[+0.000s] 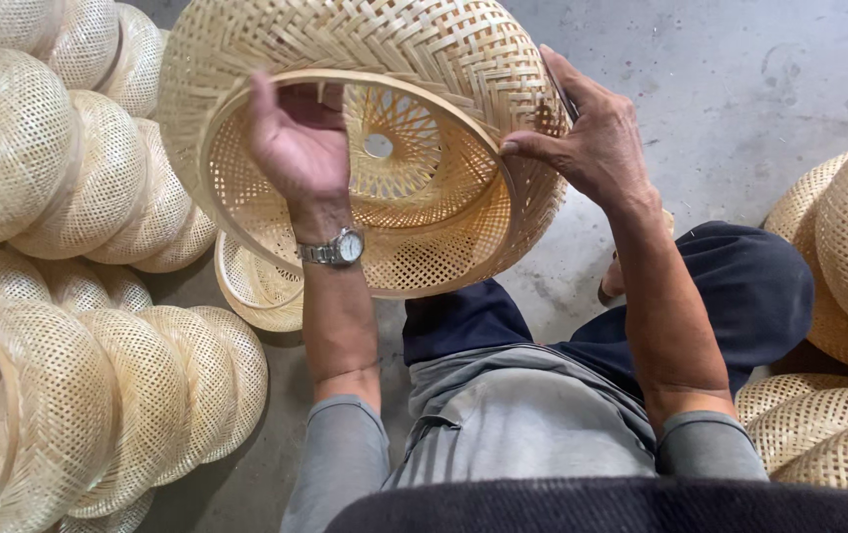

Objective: The person uses a knife to trim and smooth the rim of a woven basket, rotating it to work around the circumference. They then place the basket aside and pick up another one to repeat the process.

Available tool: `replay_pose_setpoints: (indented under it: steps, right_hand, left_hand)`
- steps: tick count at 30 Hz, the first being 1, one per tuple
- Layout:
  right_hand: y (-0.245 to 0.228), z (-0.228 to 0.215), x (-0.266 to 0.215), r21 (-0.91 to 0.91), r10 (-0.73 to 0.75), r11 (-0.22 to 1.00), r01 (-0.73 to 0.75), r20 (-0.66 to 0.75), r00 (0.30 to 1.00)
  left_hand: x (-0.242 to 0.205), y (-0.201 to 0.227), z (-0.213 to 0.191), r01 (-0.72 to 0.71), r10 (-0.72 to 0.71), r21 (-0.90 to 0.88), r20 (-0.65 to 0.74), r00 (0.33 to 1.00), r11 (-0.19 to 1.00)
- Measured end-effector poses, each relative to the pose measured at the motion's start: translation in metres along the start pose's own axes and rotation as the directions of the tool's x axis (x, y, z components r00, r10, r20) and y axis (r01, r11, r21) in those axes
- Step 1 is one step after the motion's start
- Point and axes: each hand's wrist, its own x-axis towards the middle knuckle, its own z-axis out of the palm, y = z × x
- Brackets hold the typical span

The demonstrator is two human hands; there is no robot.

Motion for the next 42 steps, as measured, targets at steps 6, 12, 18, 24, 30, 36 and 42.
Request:
replay_pose_setpoints:
  steps: [6, 12, 18, 24, 30, 36, 42]
  right_hand:
    - [0.015, 0.006, -0.012, 0.066, 0.154, 0.986, -0.154, 0.004, 0.988]
    - [0.043, 0.023, -0.037, 0.117, 0.027, 0.993, -0.021, -0.051, 0.998]
    - [0.033, 0.015, -0.048, 0.352, 0.124, 0.931, -0.102, -0.038, 0.992]
    - [-0.017, 0.017, -0.037, 0.573, -0.053, 0.819, -0.027, 0.122, 0.991]
    - [-0.045, 0.016, -0.018, 0.378, -0.039, 0.924, -0.050, 0.224, 0.974]
    - [-0.032, 0.010, -0.015, 0.294, -0.056, 0.955, 0.022, 0.108, 0.993]
    - [-0.009, 0.002, -0.002, -0.394, -0.341, 0.877, 0.276, -0.104, 0.934]
  left_hand:
    - [0.009, -0.020, 0.005, 0.095, -0.090, 0.170, -0.039, 0.995, 0.981]
    - [-0.001, -0.029, 0.017, 0.138, -0.168, 0.338, 0.063, 0.984, 0.931]
    - [-0.017, -0.029, 0.022, 0.136, -0.191, 0.376, 0.114, 0.975, 0.916]
    - [-0.027, -0.035, 0.026, 0.161, -0.208, 0.345, 0.102, 0.973, 0.925]
    - [-0.034, -0.036, 0.034, 0.181, -0.217, 0.341, 0.071, 0.974, 0.923]
    - [-0.044, -0.041, 0.039, 0.159, -0.202, 0.361, 0.085, 0.976, 0.919]
    - [-0.061, -0.046, 0.036, 0.106, -0.194, 0.464, 0.147, 0.970, 0.880]
